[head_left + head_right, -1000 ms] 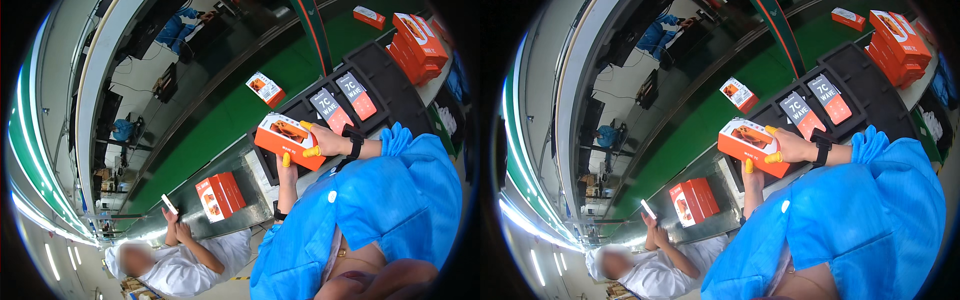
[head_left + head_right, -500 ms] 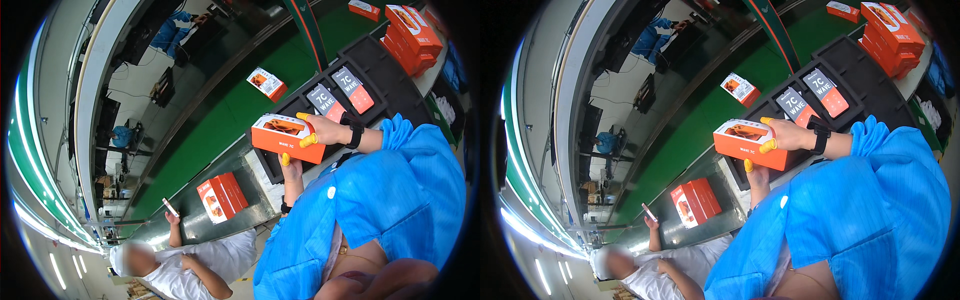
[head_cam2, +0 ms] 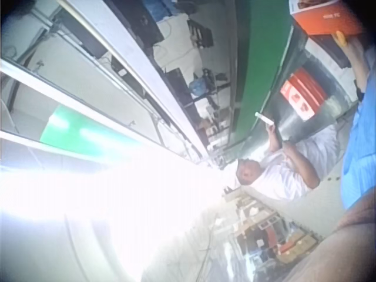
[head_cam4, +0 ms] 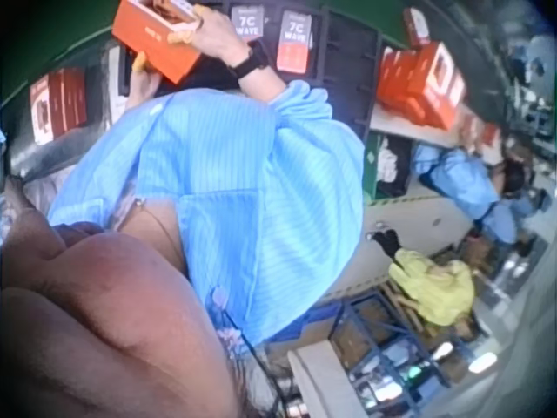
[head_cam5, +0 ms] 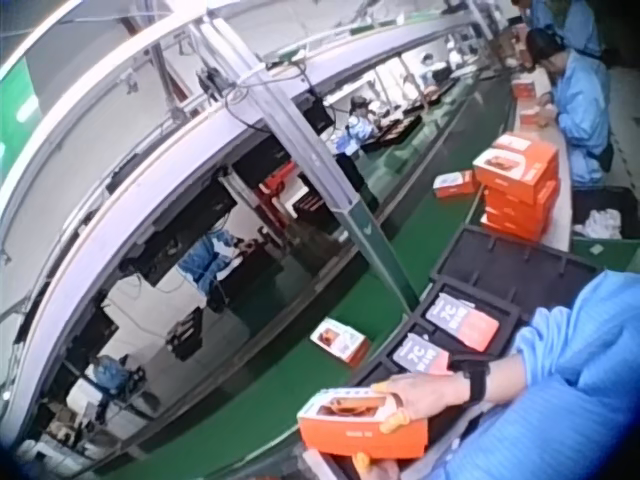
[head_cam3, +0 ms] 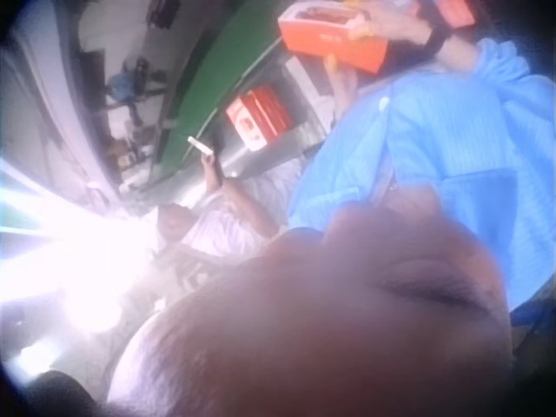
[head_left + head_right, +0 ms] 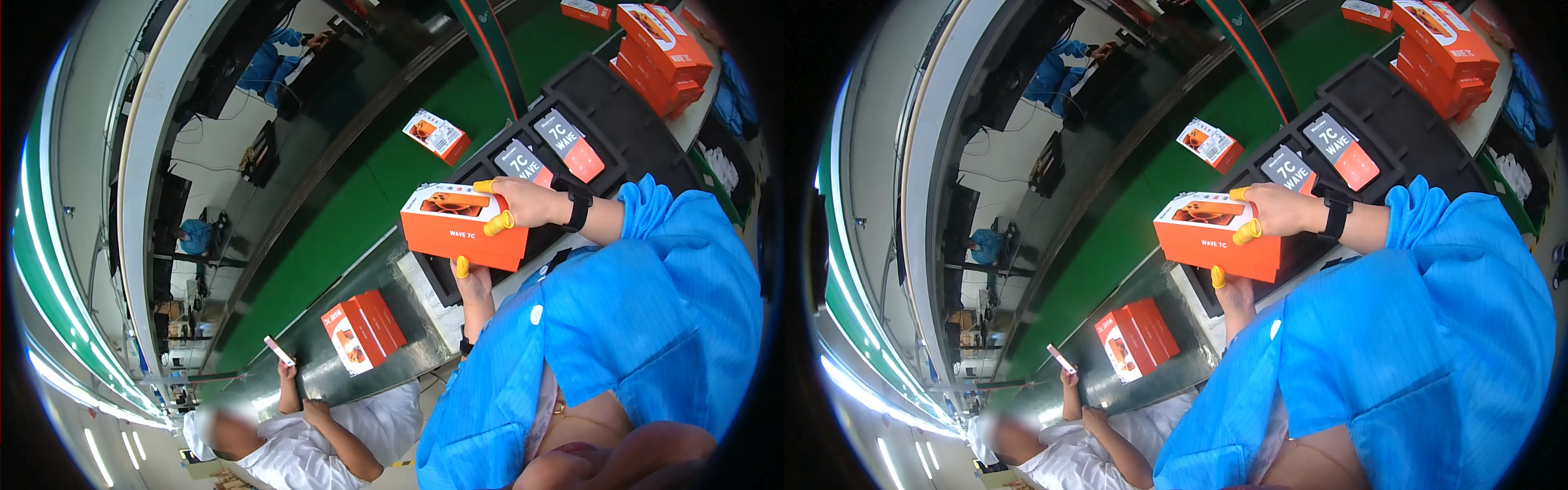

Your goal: Packaging smartphones, instruction manuals, and screen protectors into retail boxes on a factory assembly line.

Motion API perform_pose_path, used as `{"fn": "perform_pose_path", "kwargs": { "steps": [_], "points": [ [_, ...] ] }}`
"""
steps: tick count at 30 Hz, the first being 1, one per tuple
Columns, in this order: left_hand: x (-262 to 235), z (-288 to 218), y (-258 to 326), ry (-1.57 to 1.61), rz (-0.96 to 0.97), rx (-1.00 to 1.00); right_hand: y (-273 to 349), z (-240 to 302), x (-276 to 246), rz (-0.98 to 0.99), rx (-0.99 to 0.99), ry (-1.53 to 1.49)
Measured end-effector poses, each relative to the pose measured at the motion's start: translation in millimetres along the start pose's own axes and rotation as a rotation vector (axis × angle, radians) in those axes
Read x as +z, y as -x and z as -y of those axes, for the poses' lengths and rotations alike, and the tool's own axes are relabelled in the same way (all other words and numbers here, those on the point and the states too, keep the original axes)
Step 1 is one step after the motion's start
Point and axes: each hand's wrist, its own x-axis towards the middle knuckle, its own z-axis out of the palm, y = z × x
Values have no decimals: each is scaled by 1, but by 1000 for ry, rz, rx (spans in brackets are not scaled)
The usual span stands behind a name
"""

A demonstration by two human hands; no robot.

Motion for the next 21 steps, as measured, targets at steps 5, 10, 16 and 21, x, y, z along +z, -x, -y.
{"fn": "perform_pose_path", "kwargs": {
  "steps": [5, 10, 16, 21],
  "points": [
    [-38, 9, 0, -5, 5, -31, 16, -8, -11, -62, -62, -92],
    [-68, 7, -5, 108, -124, 25, 44, -31, -108, -615, -212, -127],
    [97, -36, -1, 224, 193, 6, 139, -124, -156, -1109, 452, 692],
    [69, -38, -6, 203, 307, 33, 174, -222, -140, -812, 1005, 803]
  ]
}}
